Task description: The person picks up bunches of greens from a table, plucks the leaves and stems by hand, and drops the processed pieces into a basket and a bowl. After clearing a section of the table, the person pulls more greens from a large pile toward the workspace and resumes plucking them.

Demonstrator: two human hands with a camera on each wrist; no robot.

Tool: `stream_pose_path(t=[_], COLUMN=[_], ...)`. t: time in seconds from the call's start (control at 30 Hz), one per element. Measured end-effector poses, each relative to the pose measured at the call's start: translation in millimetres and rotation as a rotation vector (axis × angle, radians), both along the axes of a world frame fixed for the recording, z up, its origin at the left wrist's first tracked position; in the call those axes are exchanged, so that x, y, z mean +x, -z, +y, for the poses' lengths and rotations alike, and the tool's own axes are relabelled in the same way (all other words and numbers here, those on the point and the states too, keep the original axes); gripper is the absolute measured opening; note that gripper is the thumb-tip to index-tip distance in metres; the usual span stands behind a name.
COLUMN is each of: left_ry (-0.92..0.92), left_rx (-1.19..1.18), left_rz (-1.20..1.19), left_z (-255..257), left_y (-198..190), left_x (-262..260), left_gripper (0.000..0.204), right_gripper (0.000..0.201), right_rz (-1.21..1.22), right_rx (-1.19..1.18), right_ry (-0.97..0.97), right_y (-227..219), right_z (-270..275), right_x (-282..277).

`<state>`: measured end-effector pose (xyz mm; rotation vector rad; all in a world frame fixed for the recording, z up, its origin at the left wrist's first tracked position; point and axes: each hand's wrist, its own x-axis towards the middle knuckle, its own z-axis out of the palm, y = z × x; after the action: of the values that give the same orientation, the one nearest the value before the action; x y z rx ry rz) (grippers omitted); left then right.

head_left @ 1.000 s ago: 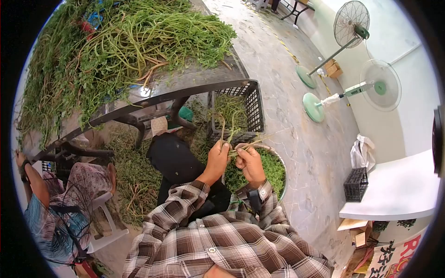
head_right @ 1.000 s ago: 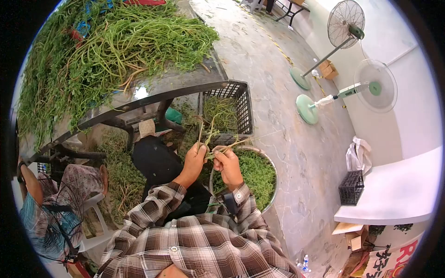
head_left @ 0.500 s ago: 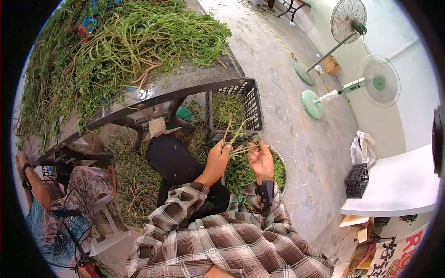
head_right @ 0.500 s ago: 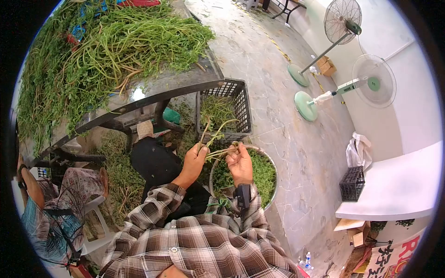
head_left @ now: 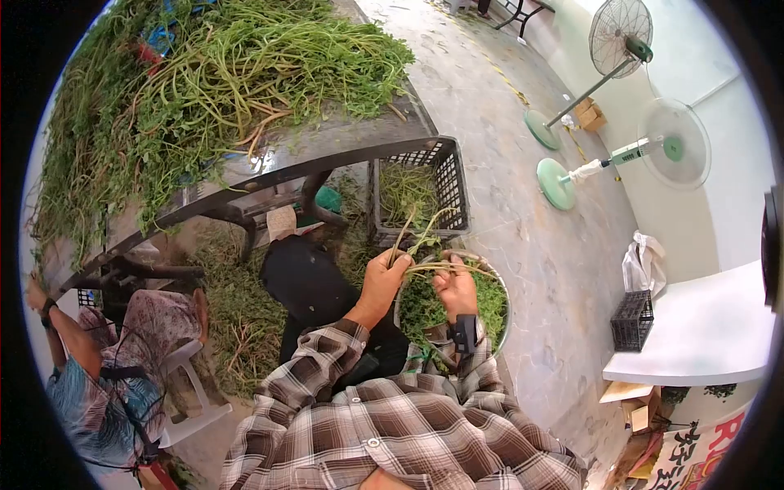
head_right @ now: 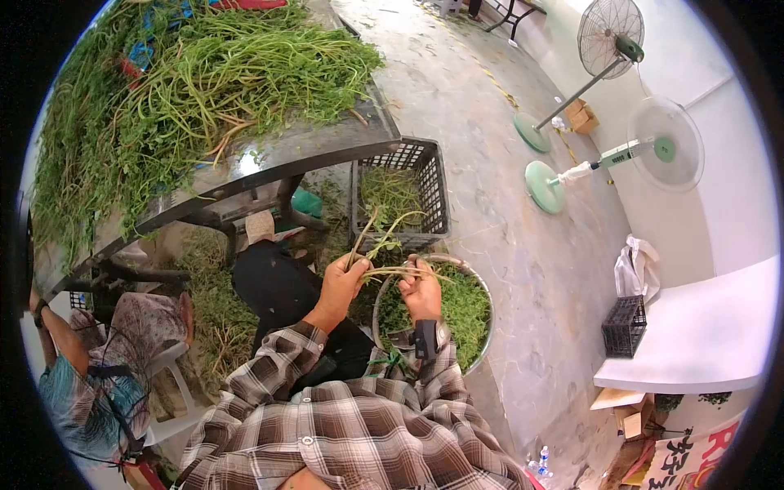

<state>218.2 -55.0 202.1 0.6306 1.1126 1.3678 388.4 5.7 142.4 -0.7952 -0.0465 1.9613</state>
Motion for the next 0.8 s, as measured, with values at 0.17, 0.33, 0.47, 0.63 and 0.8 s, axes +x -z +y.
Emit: stream_pose_path(t=[0.17, 0.33, 0.47, 0.63, 0.8], left_ry=[0.023, 0.026, 0.022, -0.028, 0.001], left_rx=[-0.040, -0.053, -0.028, -0.022, -0.014], left_rz=[-0.002, 0.029, 0.041, -0.001, 0.012], left_z=[1, 2, 1, 2, 2], left_y=[-6, -3, 3, -1, 6], left_x=[1, 0, 1, 3, 4], left_gripper=[0.018, 0.018, 0.017, 0.017, 0.020], right_gripper=[0.019, 0.027, 0.029, 0.026, 0.035], right_rz=[-0.543, -0.987, -1.364, -1.310, -1.593], right_rx=[0.444, 0.710, 1.191, 1.025, 1.324], right_ry=[-0.143, -0.144, -0.066, -0.054, -0.214], right_y=[-59, -74, -74, -84, -101], right_z=[-8, -11, -6, -9, -8], right_x=[-18, -32, -37, -42, -41])
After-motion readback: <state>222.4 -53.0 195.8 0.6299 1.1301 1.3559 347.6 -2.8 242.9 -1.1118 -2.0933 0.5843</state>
